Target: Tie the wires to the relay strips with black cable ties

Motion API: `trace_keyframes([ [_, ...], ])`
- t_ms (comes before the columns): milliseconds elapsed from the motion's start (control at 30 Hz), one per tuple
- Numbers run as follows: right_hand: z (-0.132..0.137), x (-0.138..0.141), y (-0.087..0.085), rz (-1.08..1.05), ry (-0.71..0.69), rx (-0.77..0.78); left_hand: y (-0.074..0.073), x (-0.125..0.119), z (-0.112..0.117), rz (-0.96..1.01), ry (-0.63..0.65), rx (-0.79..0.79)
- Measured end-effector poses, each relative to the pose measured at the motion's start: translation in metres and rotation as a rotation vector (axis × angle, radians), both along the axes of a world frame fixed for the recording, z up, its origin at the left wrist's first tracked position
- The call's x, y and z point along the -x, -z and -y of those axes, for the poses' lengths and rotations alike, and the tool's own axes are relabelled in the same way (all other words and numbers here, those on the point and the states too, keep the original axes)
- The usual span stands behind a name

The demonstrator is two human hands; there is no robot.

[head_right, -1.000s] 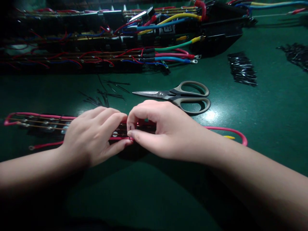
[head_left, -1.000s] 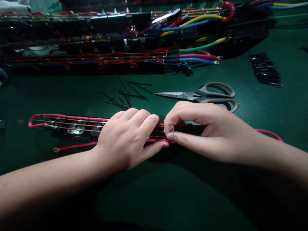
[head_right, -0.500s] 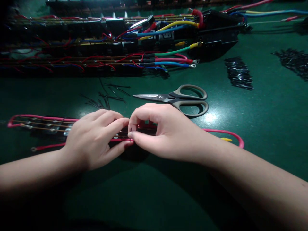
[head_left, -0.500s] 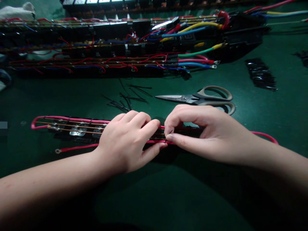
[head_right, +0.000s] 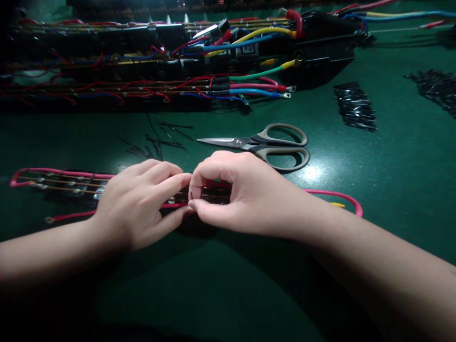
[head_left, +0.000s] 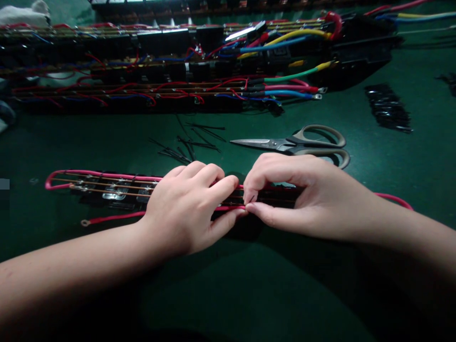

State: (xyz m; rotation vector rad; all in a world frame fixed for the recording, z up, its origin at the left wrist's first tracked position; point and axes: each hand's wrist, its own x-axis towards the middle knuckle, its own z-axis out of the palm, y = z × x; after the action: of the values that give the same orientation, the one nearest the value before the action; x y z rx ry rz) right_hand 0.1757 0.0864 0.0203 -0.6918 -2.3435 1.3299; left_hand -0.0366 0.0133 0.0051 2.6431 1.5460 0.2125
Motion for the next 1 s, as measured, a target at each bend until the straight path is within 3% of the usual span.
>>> trace_keyframes([
  [833, 0.002, 0.0019, 0.0062, -0.009, -0.059, -0.23, 0.0021, 0.0015, -0.0011, -0.022, 0.02, -0.083],
  [1000, 0.0016, 0.0018, 0.0052, -0.024, -0.053, -0.193, 0.0045, 0.0038, -0.0026, -0.043, 0.045, -0.107],
])
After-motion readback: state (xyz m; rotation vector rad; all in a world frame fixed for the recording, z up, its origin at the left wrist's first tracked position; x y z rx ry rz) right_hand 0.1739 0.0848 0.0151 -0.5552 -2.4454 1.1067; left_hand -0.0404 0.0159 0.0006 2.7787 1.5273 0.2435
